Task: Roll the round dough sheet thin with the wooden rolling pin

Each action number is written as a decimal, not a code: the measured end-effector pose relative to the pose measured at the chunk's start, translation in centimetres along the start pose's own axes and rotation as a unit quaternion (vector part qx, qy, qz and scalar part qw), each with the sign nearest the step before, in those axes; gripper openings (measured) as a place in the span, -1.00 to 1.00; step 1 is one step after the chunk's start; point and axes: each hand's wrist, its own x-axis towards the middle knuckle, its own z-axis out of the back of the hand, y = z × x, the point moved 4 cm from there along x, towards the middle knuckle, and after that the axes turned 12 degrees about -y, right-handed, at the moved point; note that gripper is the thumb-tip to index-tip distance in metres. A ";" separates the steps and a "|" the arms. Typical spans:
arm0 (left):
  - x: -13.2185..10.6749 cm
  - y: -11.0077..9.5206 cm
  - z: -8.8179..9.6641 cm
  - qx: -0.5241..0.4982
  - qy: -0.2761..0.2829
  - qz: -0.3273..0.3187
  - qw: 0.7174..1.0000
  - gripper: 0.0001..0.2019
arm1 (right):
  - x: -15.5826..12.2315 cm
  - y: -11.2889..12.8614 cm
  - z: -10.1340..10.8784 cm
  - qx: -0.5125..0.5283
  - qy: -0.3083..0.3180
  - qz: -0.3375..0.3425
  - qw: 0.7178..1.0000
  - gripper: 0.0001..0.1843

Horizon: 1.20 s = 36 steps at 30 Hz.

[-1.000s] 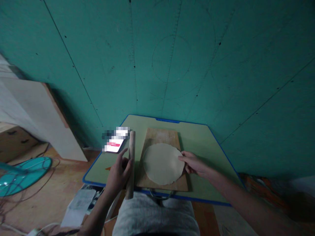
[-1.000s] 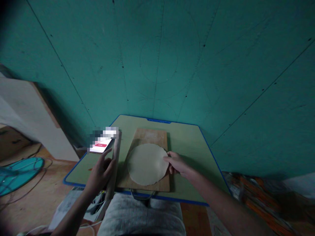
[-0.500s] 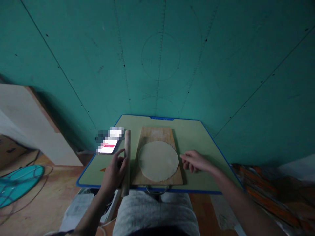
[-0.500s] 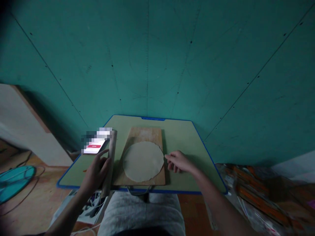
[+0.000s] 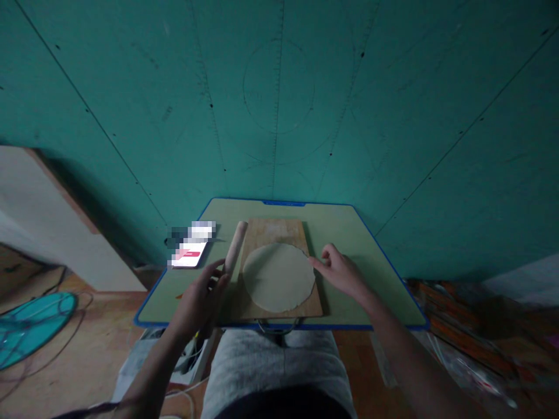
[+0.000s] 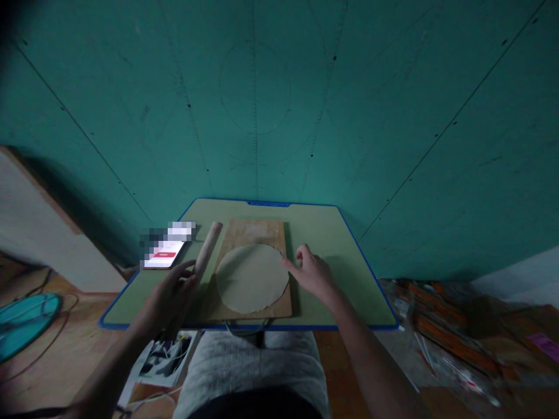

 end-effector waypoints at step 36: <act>10.2 -5.2 -8.0 0.396 0.015 -0.120 0.910 -0.45 | 11.8 7.4 -8.0 -0.175 0.074 0.146 0.971 -0.31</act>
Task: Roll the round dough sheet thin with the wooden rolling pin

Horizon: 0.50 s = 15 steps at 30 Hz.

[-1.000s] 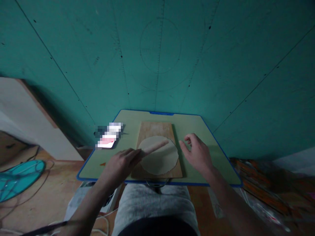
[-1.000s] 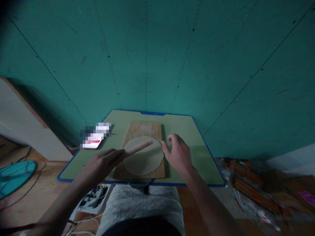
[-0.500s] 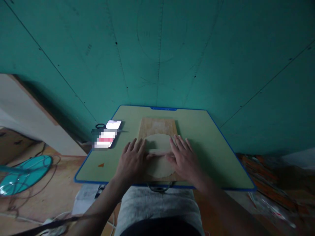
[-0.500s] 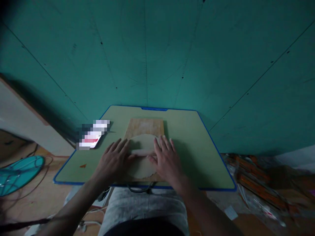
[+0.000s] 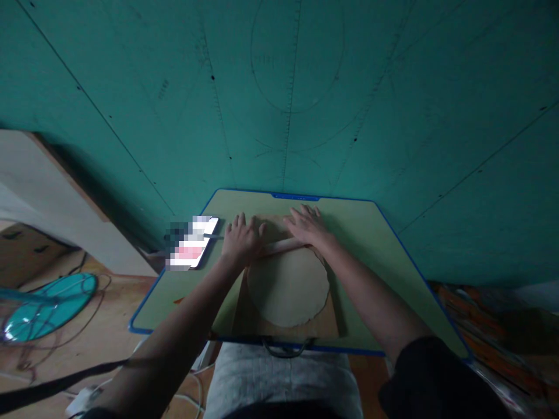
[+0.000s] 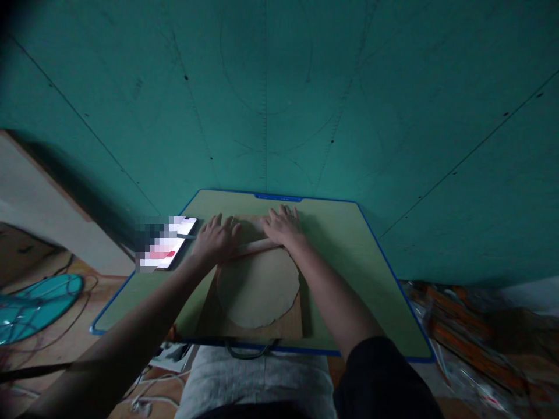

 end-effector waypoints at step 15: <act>-12.2 -4.7 2.7 -0.078 -0.088 -0.142 0.983 -0.23 | -10.2 2.2 0.9 0.042 -0.100 0.214 0.971 -0.44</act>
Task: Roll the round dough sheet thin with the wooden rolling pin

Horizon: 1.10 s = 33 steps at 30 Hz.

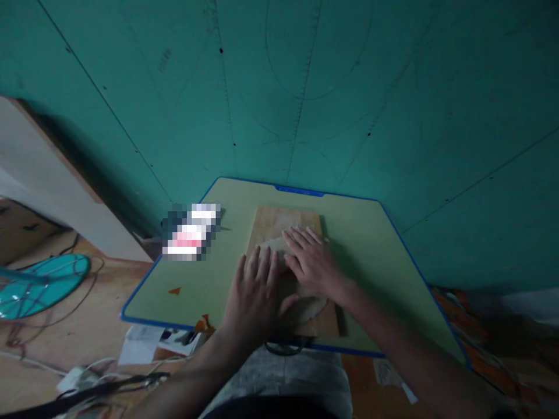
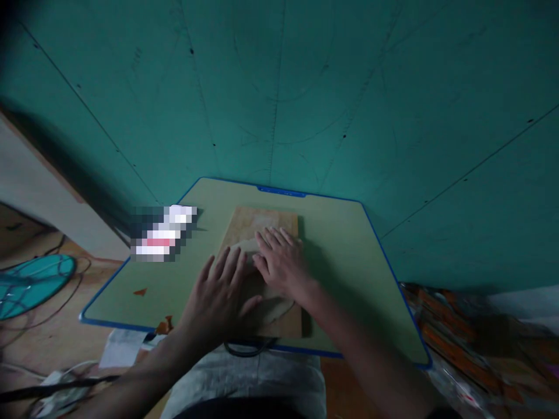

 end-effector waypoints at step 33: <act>-3.7 -2.2 1.7 0.017 -0.030 -0.058 0.998 -0.19 | -3.8 1.5 2.2 0.030 -0.032 0.002 0.999 -0.63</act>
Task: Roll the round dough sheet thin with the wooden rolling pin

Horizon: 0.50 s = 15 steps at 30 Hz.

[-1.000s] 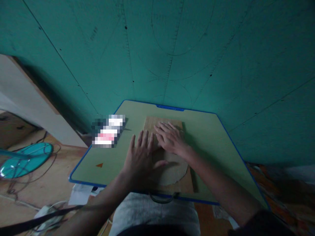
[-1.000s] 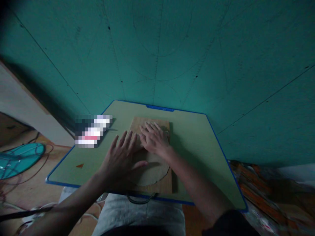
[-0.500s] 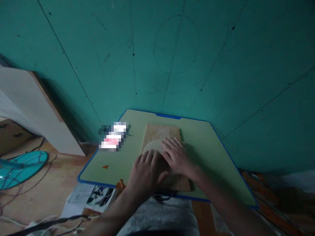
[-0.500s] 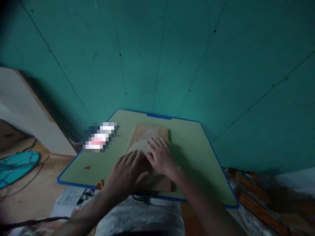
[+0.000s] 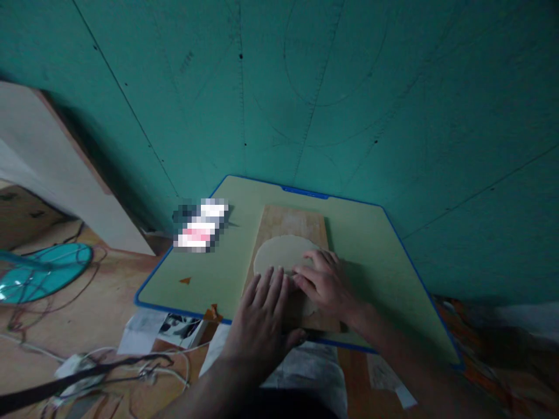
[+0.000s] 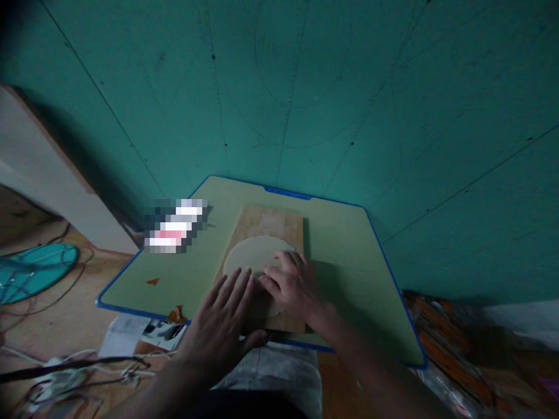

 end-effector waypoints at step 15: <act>3.5 5.4 -1.5 -0.053 0.043 0.062 0.996 -0.48 | 8.1 -1.5 -4.0 -0.005 0.052 -0.056 0.997 -0.39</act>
